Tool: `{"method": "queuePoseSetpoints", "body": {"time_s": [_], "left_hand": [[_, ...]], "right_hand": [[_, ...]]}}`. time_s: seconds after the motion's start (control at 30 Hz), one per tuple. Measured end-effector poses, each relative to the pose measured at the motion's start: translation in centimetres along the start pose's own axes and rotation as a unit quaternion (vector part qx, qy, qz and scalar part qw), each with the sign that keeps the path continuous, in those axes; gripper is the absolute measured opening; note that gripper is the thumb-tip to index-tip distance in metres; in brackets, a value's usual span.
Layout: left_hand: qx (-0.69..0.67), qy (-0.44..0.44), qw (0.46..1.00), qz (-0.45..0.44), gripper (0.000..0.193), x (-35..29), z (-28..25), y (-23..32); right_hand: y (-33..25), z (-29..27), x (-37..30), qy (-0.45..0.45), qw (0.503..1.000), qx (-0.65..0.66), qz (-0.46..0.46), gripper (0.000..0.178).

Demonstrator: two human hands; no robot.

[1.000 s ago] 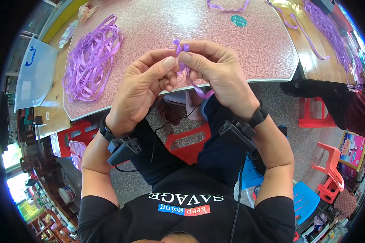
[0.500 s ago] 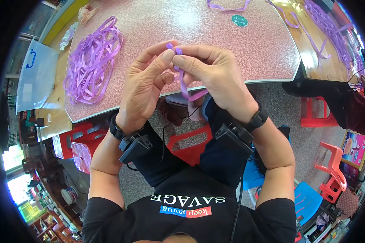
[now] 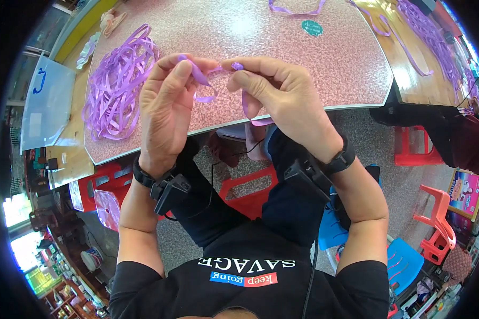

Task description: The person picks up a purple ribbon and threads it through a small purple plastic tube. They slide the tube along the ribbon and then tie a knot at the end to secure it.

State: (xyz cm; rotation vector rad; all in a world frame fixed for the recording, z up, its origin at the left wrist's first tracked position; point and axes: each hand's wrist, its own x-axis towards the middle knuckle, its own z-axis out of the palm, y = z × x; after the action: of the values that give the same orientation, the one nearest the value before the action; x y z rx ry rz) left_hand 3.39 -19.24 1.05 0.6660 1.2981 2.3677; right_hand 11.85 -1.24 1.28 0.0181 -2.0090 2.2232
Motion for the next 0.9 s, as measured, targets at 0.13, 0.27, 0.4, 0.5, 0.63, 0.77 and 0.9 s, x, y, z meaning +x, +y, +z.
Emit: {"method": "queuePoseSetpoints", "body": {"time_s": [0.13, 0.27, 0.4, 0.5, 0.63, 0.77, 0.9], "left_hand": [[-0.040, 0.016, 0.996, -0.073, 0.020, -0.5, 0.1, 1.0], [0.030, 0.037, 0.994, -0.096, 0.023, -1.0, 0.8, 1.1], [0.066, 0.012, 0.990, -0.127, 0.025, -1.1, 1.0, 0.9], [0.087, 0.009, 0.987, -0.137, 0.026, -1.1, 1.5, 0.8], [0.093, -0.008, 0.984, -0.152, 0.026, -1.0, 1.2, 0.7], [0.091, -0.013, 0.982, -0.167, 0.024, -1.0, 0.8, 0.8], [0.118, -0.026, 0.980, -0.158, 0.022, -0.9, 0.6, 0.5]], "right_hand": [[-0.4, -0.2, -0.3, -0.065, 0.988, 0.132, 0.046, 0.035], [-0.2, -0.3, -0.3, -0.074, 0.988, 0.132, 0.035, 0.038], [-0.2, -0.4, -0.6, -0.057, 0.998, 0.012, -0.016, 0.035], [0.3, -0.1, -0.6, -0.015, 0.993, -0.088, -0.078, 0.030], [0.0, 0.2, -0.7, 0.028, 0.987, -0.119, -0.108, 0.027], [-0.4, 0.1, -0.6, 0.027, 0.977, -0.169, -0.127, 0.026], [-0.3, -0.3, -0.6, 0.000, 0.975, -0.206, -0.088, 0.026]]}}
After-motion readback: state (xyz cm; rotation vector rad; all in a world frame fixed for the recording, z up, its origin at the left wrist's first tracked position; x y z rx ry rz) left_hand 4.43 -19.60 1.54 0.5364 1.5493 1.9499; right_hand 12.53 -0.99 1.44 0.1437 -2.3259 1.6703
